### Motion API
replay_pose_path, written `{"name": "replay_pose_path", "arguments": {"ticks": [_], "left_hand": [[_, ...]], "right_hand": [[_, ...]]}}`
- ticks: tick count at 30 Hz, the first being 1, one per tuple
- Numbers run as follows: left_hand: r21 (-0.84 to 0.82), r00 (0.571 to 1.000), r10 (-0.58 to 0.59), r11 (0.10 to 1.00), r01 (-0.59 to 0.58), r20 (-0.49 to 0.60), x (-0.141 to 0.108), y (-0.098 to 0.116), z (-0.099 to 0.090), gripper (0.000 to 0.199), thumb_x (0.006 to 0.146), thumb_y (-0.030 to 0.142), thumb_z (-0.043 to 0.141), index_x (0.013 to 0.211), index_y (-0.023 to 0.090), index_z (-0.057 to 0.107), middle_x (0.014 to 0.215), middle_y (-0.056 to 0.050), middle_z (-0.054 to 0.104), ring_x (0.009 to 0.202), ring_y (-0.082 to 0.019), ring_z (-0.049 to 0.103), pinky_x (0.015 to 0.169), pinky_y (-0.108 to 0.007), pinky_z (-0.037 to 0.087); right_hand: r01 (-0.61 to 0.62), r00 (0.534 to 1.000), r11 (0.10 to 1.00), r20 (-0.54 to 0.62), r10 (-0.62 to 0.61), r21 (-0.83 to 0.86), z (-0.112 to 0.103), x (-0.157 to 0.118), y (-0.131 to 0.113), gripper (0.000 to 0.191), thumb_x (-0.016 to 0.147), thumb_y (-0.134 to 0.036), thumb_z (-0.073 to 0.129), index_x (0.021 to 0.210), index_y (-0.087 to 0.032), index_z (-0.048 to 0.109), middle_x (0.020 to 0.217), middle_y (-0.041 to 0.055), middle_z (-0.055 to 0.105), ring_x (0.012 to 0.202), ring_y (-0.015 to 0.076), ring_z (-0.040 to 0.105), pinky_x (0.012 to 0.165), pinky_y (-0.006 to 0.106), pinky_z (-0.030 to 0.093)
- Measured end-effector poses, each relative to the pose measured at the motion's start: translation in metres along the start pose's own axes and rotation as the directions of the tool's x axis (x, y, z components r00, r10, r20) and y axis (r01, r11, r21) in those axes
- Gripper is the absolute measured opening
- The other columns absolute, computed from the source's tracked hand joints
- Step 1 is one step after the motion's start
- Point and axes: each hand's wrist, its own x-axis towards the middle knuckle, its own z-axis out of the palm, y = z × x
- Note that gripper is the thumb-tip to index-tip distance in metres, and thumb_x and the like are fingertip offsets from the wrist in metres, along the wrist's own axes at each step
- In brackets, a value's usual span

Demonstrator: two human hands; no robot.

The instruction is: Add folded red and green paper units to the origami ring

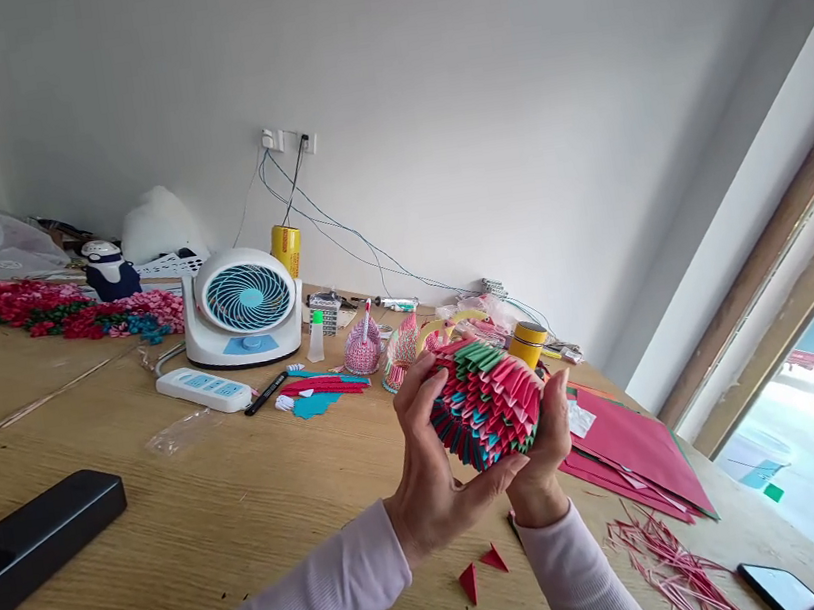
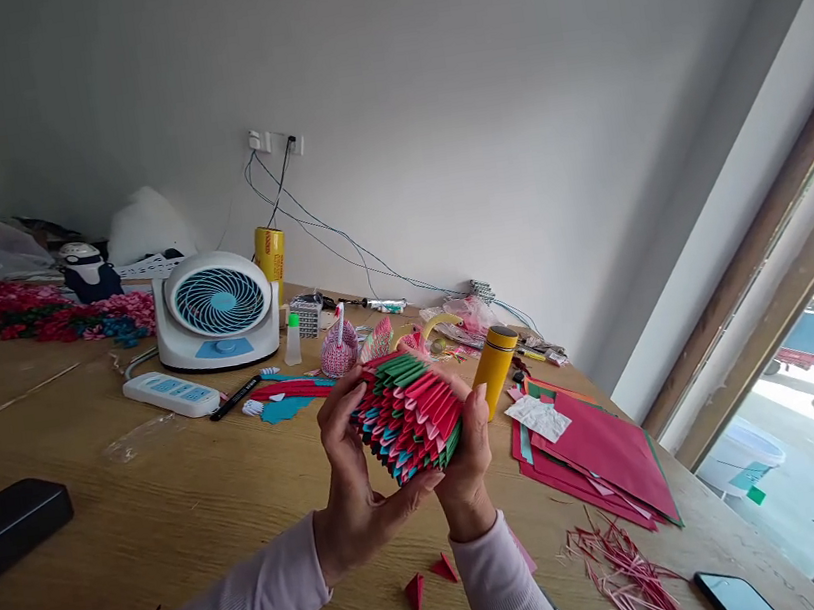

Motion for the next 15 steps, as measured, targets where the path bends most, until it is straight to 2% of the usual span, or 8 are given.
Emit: {"name": "replay_pose_path", "arguments": {"ticks": [7, 10, 15], "left_hand": [[0.001, 1.000, 0.013, 1.000, -0.013, -0.027, -0.0004, -0.0027, 0.0026, 0.090, 0.075, 0.039, 0.078, 0.145, 0.027, 0.023, 0.148, -0.015, 0.027, 0.141, -0.034, 0.028, 0.114, -0.053, 0.034], [-0.008, 1.000, -0.011, 1.000, 0.010, -0.029, -0.0012, -0.0039, 0.0037, 0.087, 0.076, 0.040, 0.076, 0.145, 0.028, 0.024, 0.148, -0.014, 0.027, 0.141, -0.033, 0.029, 0.113, -0.053, 0.035], [-0.021, 0.999, -0.029, 0.999, 0.029, -0.021, -0.0032, -0.0063, 0.0043, 0.087, 0.076, 0.038, 0.076, 0.144, 0.027, 0.024, 0.147, -0.014, 0.027, 0.141, -0.033, 0.029, 0.114, -0.052, 0.034]], "right_hand": [[0.036, 0.999, 0.995, -0.041, -0.033, 0.098, 0.0040, 0.0018, -0.0041, 0.050, 0.094, -0.058, 0.039, 0.103, -0.020, 0.071, 0.092, 0.0050, 0.072, 0.102, 0.0263, 0.066, 0.100, 0.046, 0.047], [0.027, 0.997, 0.997, -0.075, -0.022, 0.067, 0.0034, 0.0020, -0.0034, 0.048, 0.094, -0.058, 0.041, 0.098, -0.021, 0.072, 0.094, 0.0042, 0.072, 0.102, 0.0261, 0.066, 0.101, 0.046, 0.046], [0.020, 0.998, 0.998, -0.053, -0.017, 0.054, -0.0015, 0.0035, 0.0024, 0.050, 0.093, -0.061, 0.042, 0.097, -0.021, 0.071, 0.094, 0.0046, 0.072, 0.100, 0.0252, 0.066, 0.099, 0.043, 0.048]]}}
